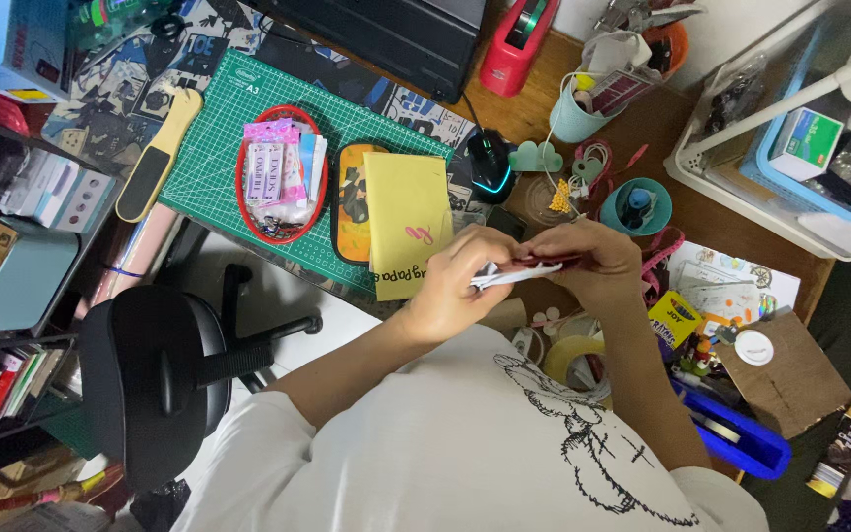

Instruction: The person tidies a cluttered desk by gathering loose objects like pens, cables, and small containers, placing some items into a red basket and others into a white storage cart. They wind a white charging cable, handle a yellow notebook, and rearrange various craft and office supplies across the desk surface.

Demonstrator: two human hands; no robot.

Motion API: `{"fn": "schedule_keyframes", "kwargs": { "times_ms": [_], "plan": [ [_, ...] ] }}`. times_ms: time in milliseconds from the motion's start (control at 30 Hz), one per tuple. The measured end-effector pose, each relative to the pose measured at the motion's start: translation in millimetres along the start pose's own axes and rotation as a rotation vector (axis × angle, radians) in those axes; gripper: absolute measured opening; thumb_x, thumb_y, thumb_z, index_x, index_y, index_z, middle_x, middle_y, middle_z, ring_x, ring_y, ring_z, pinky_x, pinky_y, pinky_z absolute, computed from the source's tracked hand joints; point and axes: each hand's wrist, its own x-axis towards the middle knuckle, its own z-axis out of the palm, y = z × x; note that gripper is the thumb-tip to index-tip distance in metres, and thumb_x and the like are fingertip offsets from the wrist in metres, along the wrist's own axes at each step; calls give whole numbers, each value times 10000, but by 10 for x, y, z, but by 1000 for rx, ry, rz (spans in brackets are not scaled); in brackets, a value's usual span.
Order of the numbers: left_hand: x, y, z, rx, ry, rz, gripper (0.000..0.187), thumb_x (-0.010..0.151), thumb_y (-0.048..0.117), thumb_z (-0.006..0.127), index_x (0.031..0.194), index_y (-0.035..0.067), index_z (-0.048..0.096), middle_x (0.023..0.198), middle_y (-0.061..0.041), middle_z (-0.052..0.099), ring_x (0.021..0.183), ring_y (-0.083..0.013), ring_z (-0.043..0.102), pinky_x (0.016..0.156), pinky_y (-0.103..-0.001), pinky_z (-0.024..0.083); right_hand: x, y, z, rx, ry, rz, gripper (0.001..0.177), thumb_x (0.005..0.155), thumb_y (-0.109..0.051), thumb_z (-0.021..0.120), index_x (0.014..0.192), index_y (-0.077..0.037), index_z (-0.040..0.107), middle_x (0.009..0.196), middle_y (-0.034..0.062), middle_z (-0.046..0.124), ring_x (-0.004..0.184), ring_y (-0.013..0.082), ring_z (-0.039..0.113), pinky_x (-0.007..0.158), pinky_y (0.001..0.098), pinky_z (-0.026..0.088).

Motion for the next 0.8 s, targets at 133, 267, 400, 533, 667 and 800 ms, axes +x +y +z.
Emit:
{"fn": "schedule_keyframes", "kwargs": {
  "times_ms": [133,267,400,533,667,800],
  "plan": [
    [12,-56,-19,-4,2,125,293,870,4,811,998,64,554,1080,-99,666,993,-276,678,853,-378,561,61,-132,71,-60,-32,-90,265,815,96,767,1050,19,673,1072,153,716,1075,270,731,927,351,602],
    [30,-80,-41,25,38,333,281,890,-14,806,988,58,552,1136,-104,680,1006,-298,674,877,-395,574,31,-339,264,-272,-9,-300,292,823,87,749,1061,7,600,1058,164,685,1081,333,723,938,395,606],
    [35,-44,-77,23,23,419,277,891,-20,804,982,71,558,1137,-105,686,993,-299,678,880,-399,581,79,-477,311,-373,-50,-475,313,849,105,703,1094,-5,542,1090,192,669,1069,373,714,934,439,607],
    [42,-55,-73,-3,9,412,300,898,-11,807,1023,71,546,1114,-107,698,988,-289,689,878,-400,579,75,-532,289,-428,-66,-483,331,836,117,721,1089,0,543,1100,200,675,1081,372,716,927,430,603],
    [7,-69,-36,-101,23,235,334,904,-3,807,1072,86,532,1094,-100,701,1019,-276,710,903,-399,575,32,-482,279,-304,-27,-344,335,820,161,660,1112,19,578,1127,206,684,1101,362,714,969,436,602],
    [-40,-42,-12,-182,37,122,322,929,-14,790,1101,76,533,1092,-100,700,1032,-276,726,886,-371,592,-42,-443,259,-239,5,-210,340,816,174,647,1117,23,595,1149,211,687,1130,346,705,954,408,605]
  ]
}}
